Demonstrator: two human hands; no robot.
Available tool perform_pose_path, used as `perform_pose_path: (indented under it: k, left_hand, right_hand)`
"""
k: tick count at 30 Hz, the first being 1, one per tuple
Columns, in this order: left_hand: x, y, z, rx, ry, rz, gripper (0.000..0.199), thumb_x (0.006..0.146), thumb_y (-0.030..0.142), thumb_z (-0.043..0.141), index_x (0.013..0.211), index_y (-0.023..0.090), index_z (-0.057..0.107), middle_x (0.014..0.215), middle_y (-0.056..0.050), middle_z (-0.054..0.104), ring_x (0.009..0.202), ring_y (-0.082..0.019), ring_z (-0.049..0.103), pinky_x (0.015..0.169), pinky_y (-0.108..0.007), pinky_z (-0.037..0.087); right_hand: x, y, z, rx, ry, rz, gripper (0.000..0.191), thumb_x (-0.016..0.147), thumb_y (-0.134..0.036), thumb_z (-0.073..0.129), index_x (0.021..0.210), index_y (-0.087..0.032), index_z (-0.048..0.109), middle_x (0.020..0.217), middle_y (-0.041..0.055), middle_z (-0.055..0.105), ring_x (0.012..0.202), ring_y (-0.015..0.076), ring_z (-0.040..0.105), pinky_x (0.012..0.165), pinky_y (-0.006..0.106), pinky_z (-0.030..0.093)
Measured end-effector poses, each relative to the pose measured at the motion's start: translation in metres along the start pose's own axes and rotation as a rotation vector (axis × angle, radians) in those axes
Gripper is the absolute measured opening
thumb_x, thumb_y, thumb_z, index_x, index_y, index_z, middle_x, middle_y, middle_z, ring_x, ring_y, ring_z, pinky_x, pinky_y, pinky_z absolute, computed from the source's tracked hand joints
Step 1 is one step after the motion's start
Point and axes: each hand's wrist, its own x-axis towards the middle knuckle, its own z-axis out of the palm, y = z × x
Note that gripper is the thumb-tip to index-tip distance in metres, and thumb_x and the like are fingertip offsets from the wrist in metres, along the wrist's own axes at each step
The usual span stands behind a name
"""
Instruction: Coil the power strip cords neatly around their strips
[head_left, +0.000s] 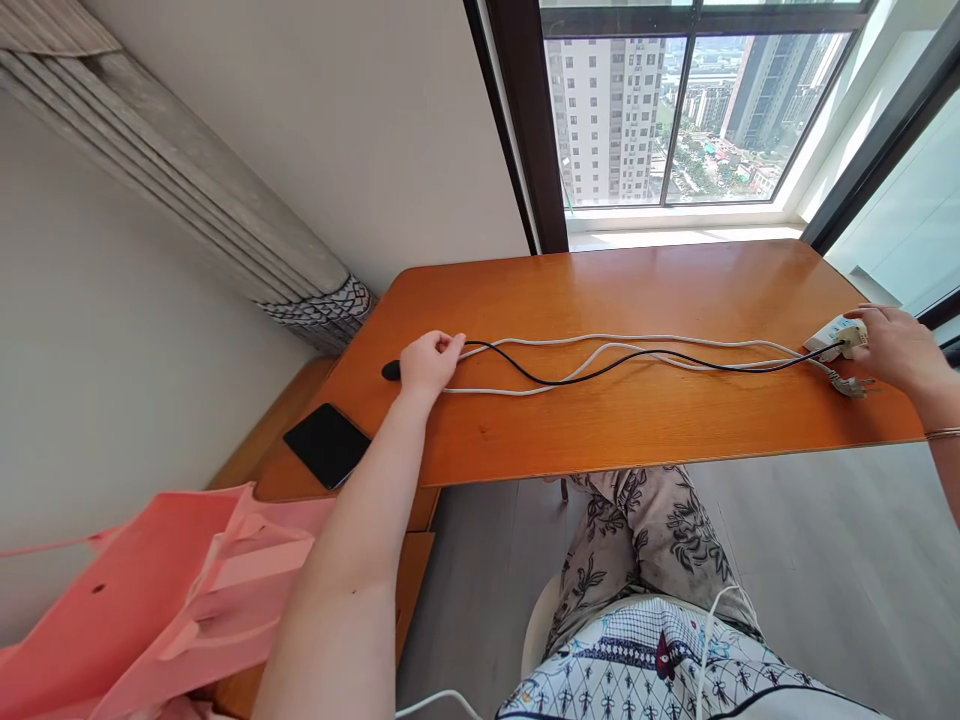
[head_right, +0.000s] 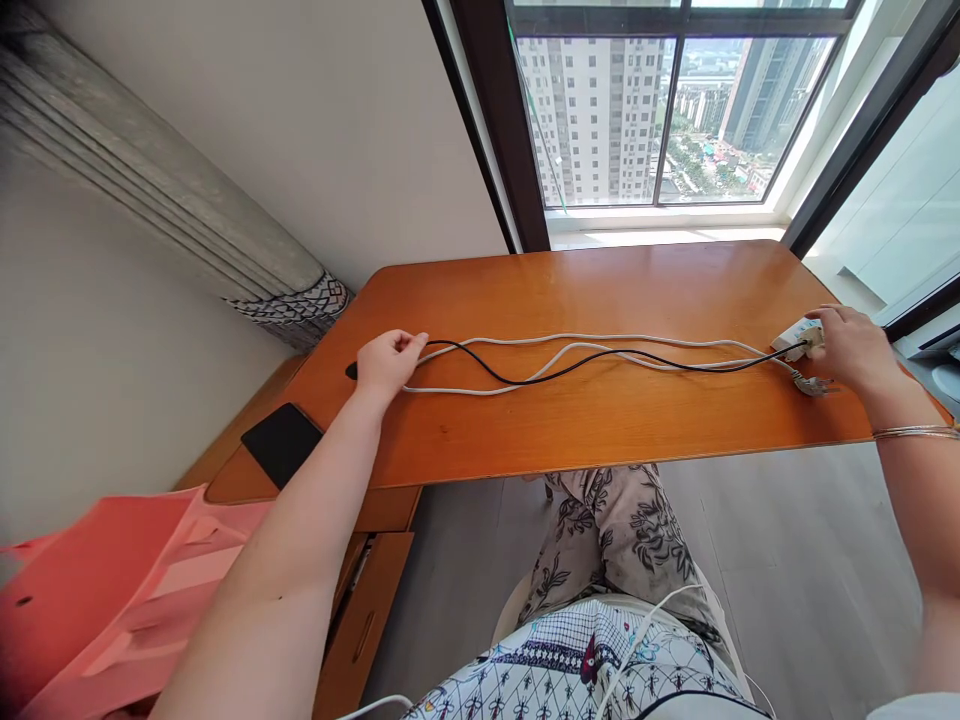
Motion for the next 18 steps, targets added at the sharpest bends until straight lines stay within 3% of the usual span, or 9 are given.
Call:
perform_pose_path:
  k: [1, 3, 5, 7, 9, 11, 14, 16, 18]
  left_hand:
    - [-0.008, 0.011, 0.006, -0.021, -0.042, 0.140, 0.027, 0.084, 0.044, 0.065, 0.089, 0.018, 0.069, 0.085, -0.007, 0.071, 0.083, -0.024, 0.067, 0.081, -0.036, 0.054]
    - [-0.026, 0.038, 0.021, -0.049, -0.262, 0.450, 0.055, 0.079, 0.052, 0.070, 0.122, 0.018, 0.064, 0.122, -0.011, 0.071, 0.109, -0.026, 0.068, 0.101, -0.039, 0.052]
    - [-0.045, 0.065, 0.039, 0.014, -0.480, 0.691, 0.088, 0.072, 0.062, 0.075, 0.145, 0.019, 0.052, 0.154, -0.016, 0.054, 0.141, -0.033, 0.052, 0.119, -0.046, 0.040]
    - [-0.059, 0.088, 0.057, 0.122, -0.616, 0.806, 0.106, 0.070, 0.064, 0.077, 0.157, 0.019, 0.039, 0.168, -0.018, 0.036, 0.155, -0.036, 0.035, 0.128, -0.052, 0.025]
    - [-0.065, 0.103, 0.073, 0.219, -0.659, 0.834, 0.112, 0.072, 0.062, 0.077, 0.163, 0.017, 0.030, 0.172, -0.020, 0.026, 0.160, -0.037, 0.025, 0.131, -0.055, 0.014]
    - [-0.063, 0.110, 0.085, 0.261, -0.657, 0.808, 0.112, 0.075, 0.062, 0.073, 0.165, 0.016, 0.024, 0.173, -0.022, 0.021, 0.162, -0.037, 0.018, 0.131, -0.056, 0.010]
    - [-0.050, 0.110, 0.095, 0.279, -0.662, 0.729, 0.112, 0.076, 0.063, 0.072, 0.165, 0.016, 0.022, 0.173, -0.022, 0.020, 0.162, -0.037, 0.015, 0.131, -0.057, 0.009]
    - [-0.039, 0.106, 0.098, 0.271, -0.670, 0.678, 0.110, 0.076, 0.064, 0.071, 0.165, 0.018, 0.025, 0.172, -0.021, 0.026, 0.161, -0.038, 0.020, 0.130, -0.059, 0.011]
    - [-0.032, 0.101, 0.100, 0.254, -0.653, 0.648, 0.103, 0.077, 0.062, 0.071, 0.162, 0.018, 0.032, 0.166, -0.020, 0.038, 0.156, -0.038, 0.032, 0.129, -0.057, 0.018]
  right_hand:
    - [0.000, -0.019, -0.002, 0.031, -0.044, -0.049, 0.058, 0.077, -0.036, 0.059, 0.133, -0.023, 0.067, 0.141, 0.0288, 0.061, 0.133, 0.0418, 0.057, 0.105, 0.056, 0.046]
    - [0.000, -0.062, -0.002, 0.113, -0.081, -0.179, 0.059, 0.083, -0.043, 0.060, 0.138, -0.021, 0.063, 0.145, 0.0248, 0.059, 0.140, 0.0401, 0.052, 0.114, 0.054, 0.042]
    - [0.000, -0.108, 0.006, 0.191, -0.129, -0.321, 0.066, 0.085, -0.057, 0.061, 0.138, -0.019, 0.062, 0.144, 0.0227, 0.060, 0.139, 0.0412, 0.053, 0.116, 0.057, 0.042]
    - [0.001, -0.153, 0.019, 0.227, -0.197, -0.466, 0.074, 0.084, -0.065, 0.063, 0.142, -0.019, 0.059, 0.149, 0.0202, 0.057, 0.140, 0.0412, 0.052, 0.118, 0.059, 0.039]
    - [0.004, -0.192, 0.035, 0.211, -0.286, -0.543, 0.085, 0.081, -0.067, 0.068, 0.148, -0.017, 0.054, 0.154, 0.0209, 0.053, 0.144, 0.0419, 0.048, 0.121, 0.059, 0.036]
    - [0.008, -0.225, 0.049, 0.190, -0.354, -0.559, 0.096, 0.078, -0.066, 0.071, 0.156, -0.016, 0.045, 0.160, 0.0212, 0.046, 0.149, 0.0416, 0.042, 0.125, 0.058, 0.029]
    - [0.019, -0.256, 0.064, 0.196, -0.432, -0.472, 0.094, 0.082, -0.061, 0.070, 0.157, -0.014, 0.040, 0.161, 0.0225, 0.044, 0.148, 0.0408, 0.043, 0.123, 0.056, 0.033]
    - [0.028, -0.267, 0.072, 0.209, -0.429, -0.428, 0.078, 0.081, -0.051, 0.073, 0.147, -0.015, 0.050, 0.149, 0.0230, 0.056, 0.139, 0.0408, 0.051, 0.116, 0.057, 0.038]
    - [0.036, -0.272, 0.080, 0.275, -0.396, -0.409, 0.050, 0.078, -0.039, 0.076, 0.122, -0.019, 0.064, 0.121, 0.0168, 0.070, 0.116, 0.0347, 0.063, 0.105, 0.054, 0.046]
